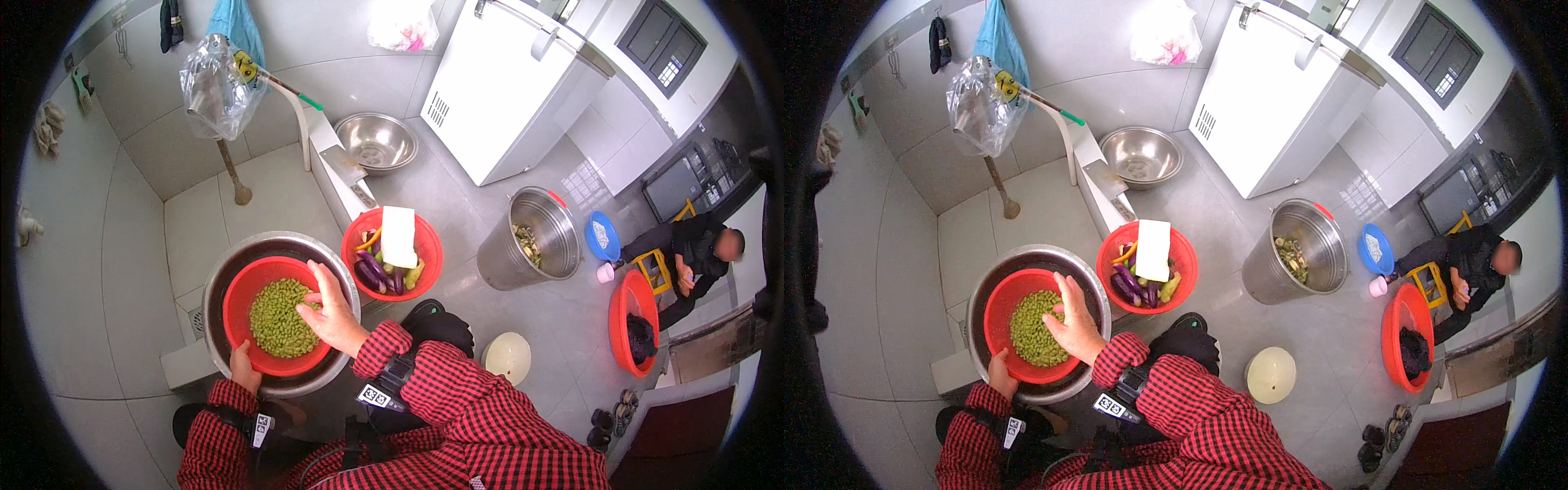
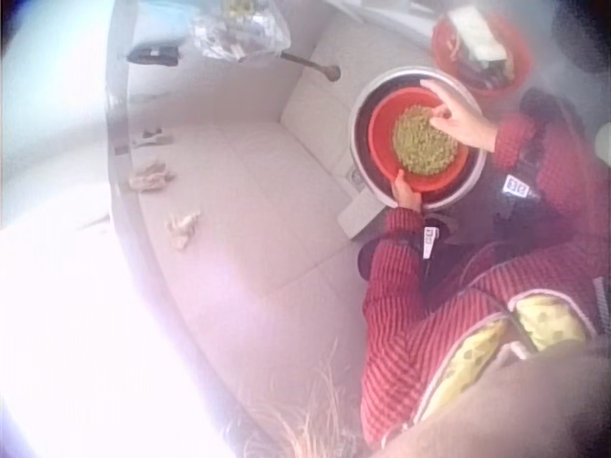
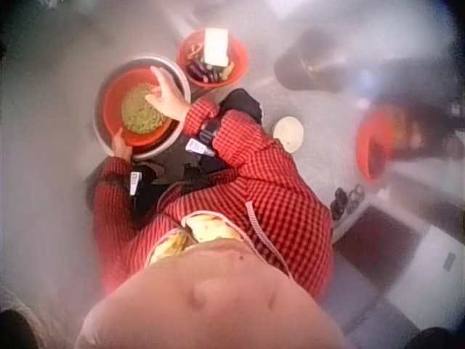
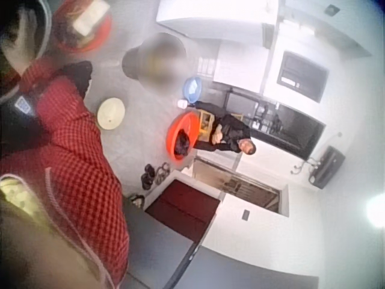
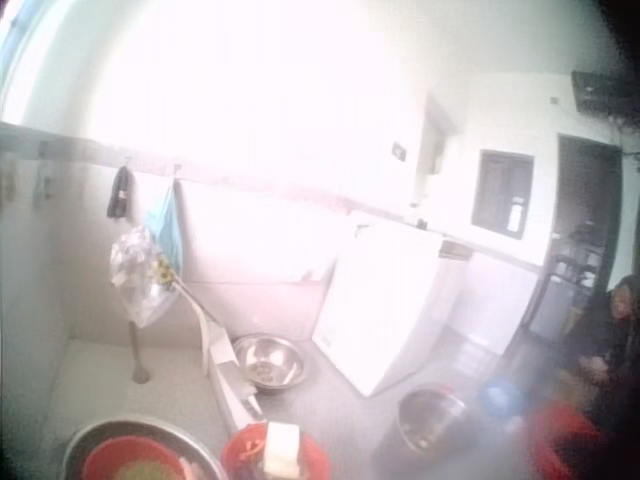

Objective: The person washes green beans by hand in a red colander placed inside a metal basin. They repeatedly lift and shake the colander to drain water while continuing to agitate the beans. The person remains seated on a low stool during the task.

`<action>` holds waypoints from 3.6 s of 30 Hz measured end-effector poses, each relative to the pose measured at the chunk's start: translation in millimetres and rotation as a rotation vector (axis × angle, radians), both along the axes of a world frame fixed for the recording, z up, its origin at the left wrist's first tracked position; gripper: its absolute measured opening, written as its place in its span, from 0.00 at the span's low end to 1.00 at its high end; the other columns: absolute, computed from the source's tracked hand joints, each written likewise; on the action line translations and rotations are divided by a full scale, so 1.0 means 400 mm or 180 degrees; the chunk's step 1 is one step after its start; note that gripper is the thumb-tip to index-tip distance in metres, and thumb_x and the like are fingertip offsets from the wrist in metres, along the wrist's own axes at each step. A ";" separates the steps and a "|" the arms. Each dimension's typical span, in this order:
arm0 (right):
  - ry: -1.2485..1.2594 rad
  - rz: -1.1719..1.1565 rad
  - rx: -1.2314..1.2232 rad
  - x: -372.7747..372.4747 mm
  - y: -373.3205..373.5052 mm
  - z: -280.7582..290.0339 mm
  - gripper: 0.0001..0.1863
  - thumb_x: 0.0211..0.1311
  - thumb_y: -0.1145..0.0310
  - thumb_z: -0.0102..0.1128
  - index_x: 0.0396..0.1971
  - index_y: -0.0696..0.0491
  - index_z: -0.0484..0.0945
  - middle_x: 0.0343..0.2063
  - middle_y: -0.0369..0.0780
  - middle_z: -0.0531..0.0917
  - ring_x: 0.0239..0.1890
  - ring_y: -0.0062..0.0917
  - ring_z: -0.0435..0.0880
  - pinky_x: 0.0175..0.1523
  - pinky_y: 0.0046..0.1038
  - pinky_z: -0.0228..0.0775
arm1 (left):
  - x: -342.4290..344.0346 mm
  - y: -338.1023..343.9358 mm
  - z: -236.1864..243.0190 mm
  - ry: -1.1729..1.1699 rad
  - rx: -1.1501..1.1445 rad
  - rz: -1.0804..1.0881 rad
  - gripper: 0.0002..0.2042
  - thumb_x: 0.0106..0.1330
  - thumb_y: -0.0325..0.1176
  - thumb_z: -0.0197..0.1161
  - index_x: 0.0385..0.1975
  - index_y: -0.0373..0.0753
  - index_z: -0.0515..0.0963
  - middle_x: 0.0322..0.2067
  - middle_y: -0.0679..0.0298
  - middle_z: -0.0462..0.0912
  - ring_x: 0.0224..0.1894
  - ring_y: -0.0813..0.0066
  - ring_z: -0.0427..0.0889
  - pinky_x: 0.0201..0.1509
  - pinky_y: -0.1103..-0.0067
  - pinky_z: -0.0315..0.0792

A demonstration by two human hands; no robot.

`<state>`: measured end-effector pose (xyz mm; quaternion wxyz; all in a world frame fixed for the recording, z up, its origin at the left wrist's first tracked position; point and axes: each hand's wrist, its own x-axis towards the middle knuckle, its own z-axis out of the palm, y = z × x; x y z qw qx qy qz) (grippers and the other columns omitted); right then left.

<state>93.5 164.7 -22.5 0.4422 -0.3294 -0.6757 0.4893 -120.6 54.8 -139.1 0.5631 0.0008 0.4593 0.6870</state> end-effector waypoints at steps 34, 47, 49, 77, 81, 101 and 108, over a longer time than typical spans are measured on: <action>-0.1128 -0.0511 0.0076 0.027 0.033 -0.025 0.38 0.49 0.69 0.58 0.60 0.49 0.49 0.60 0.59 0.37 0.64 0.50 0.35 0.65 0.42 0.35 | 0.015 -0.006 0.031 -0.0162 -0.0188 -0.0060 0.17 0.67 0.32 0.39 0.55 0.38 0.61 0.54 0.58 0.66 0.54 0.59 0.66 0.58 0.60 0.60; -0.0990 -0.0420 -0.0351 0.015 0.039 -0.063 0.38 0.47 0.66 0.58 0.59 0.54 0.51 0.59 0.61 0.42 0.63 0.53 0.41 0.65 0.41 0.37 | 0.004 -0.009 0.019 -0.0233 -0.0246 0.0117 0.18 0.67 0.35 0.41 0.55 0.38 0.60 0.53 0.58 0.66 0.54 0.58 0.66 0.58 0.59 0.61; -0.0912 -0.0282 -0.0628 0.019 0.045 -0.073 0.38 0.47 0.65 0.58 0.59 0.54 0.52 0.59 0.61 0.43 0.63 0.53 0.42 0.65 0.41 0.39 | 0.007 -0.008 0.024 -0.0230 -0.0214 0.0093 0.18 0.67 0.35 0.40 0.55 0.38 0.60 0.54 0.58 0.66 0.54 0.59 0.66 0.58 0.59 0.61; -0.1123 -0.0078 -0.1032 0.014 0.014 -0.062 0.17 0.47 0.65 0.58 0.39 0.52 0.74 0.43 0.47 0.70 0.50 0.37 0.65 0.56 0.33 0.56 | 0.005 -0.007 0.024 -0.0044 -0.0121 0.0090 0.18 0.66 0.34 0.40 0.54 0.36 0.61 0.53 0.57 0.67 0.54 0.59 0.67 0.58 0.62 0.61; -0.1066 -0.0149 -0.0966 0.008 0.005 -0.066 0.16 0.46 0.65 0.58 0.38 0.51 0.74 0.43 0.46 0.69 0.51 0.36 0.64 0.57 0.33 0.54 | 0.006 -0.006 0.032 -0.0146 -0.0082 0.0137 0.18 0.66 0.34 0.42 0.54 0.37 0.62 0.52 0.58 0.68 0.53 0.59 0.67 0.57 0.62 0.62; -0.1119 -0.0006 -0.1051 0.001 0.001 -0.051 0.14 0.46 0.64 0.58 0.36 0.48 0.74 0.45 0.48 0.65 0.51 0.40 0.61 0.58 0.35 0.51 | 0.026 -0.004 0.071 -0.0034 0.0054 -0.0059 0.18 0.62 0.30 0.45 0.53 0.35 0.63 0.51 0.58 0.69 0.52 0.61 0.69 0.57 0.65 0.63; -0.1210 -0.0045 -0.1072 0.001 -0.001 -0.053 0.13 0.47 0.64 0.58 0.35 0.47 0.74 0.44 0.46 0.66 0.50 0.39 0.62 0.56 0.34 0.53 | 0.016 0.000 0.055 -0.0110 -0.0021 -0.0048 0.18 0.62 0.30 0.45 0.52 0.35 0.63 0.51 0.58 0.69 0.52 0.62 0.69 0.57 0.65 0.63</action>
